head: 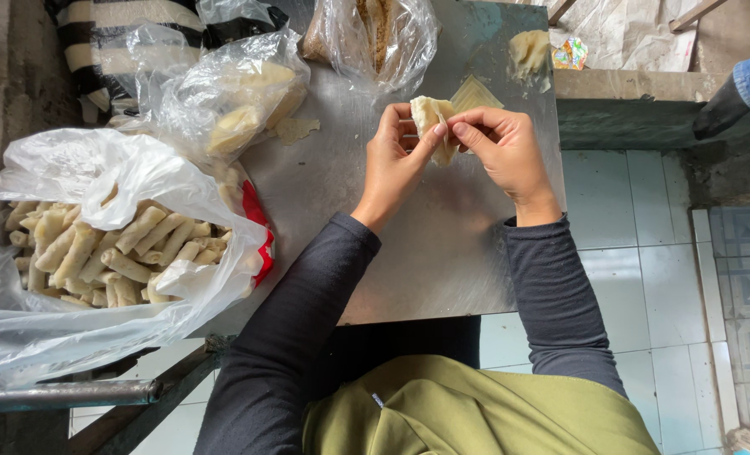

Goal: The person takes thin dough wrapper sheets from the table, spoons brown filling from a plastic bag onto a wrapper, folds the wrapper over the filling, and rolls it into a cylinder, placing finished rolls into a large plastic bag. They also pinch off pieces from a dough ball and flatten wrappers by hand before filling.

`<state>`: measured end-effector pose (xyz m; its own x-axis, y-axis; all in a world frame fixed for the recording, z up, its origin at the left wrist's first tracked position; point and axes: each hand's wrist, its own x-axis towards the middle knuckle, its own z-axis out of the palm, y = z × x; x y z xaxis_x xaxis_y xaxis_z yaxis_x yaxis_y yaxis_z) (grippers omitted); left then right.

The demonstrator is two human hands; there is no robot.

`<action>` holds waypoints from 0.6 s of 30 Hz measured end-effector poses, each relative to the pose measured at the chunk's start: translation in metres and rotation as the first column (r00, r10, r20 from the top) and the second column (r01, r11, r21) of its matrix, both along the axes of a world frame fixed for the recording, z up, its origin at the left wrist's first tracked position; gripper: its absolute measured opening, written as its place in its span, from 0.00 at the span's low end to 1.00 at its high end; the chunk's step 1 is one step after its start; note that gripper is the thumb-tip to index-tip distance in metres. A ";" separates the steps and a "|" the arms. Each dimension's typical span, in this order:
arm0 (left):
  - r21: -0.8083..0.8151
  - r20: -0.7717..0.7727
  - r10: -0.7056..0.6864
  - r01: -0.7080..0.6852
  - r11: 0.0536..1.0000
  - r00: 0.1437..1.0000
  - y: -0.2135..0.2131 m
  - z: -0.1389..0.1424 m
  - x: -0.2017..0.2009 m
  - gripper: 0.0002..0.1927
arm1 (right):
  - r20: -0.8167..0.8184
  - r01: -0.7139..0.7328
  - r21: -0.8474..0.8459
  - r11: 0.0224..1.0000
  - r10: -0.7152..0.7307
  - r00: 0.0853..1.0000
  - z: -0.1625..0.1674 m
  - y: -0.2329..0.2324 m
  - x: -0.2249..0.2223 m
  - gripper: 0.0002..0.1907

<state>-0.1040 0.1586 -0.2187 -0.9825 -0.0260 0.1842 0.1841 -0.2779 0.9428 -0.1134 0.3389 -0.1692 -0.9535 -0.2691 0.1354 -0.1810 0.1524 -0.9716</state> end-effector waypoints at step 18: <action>-0.067 -0.062 -0.010 0.006 0.998 0.998 -0.002 0.008 0.006 0.18 | -0.140 0.013 0.053 0.999 -0.005 0.990 -0.010 -0.002 0.001 0.04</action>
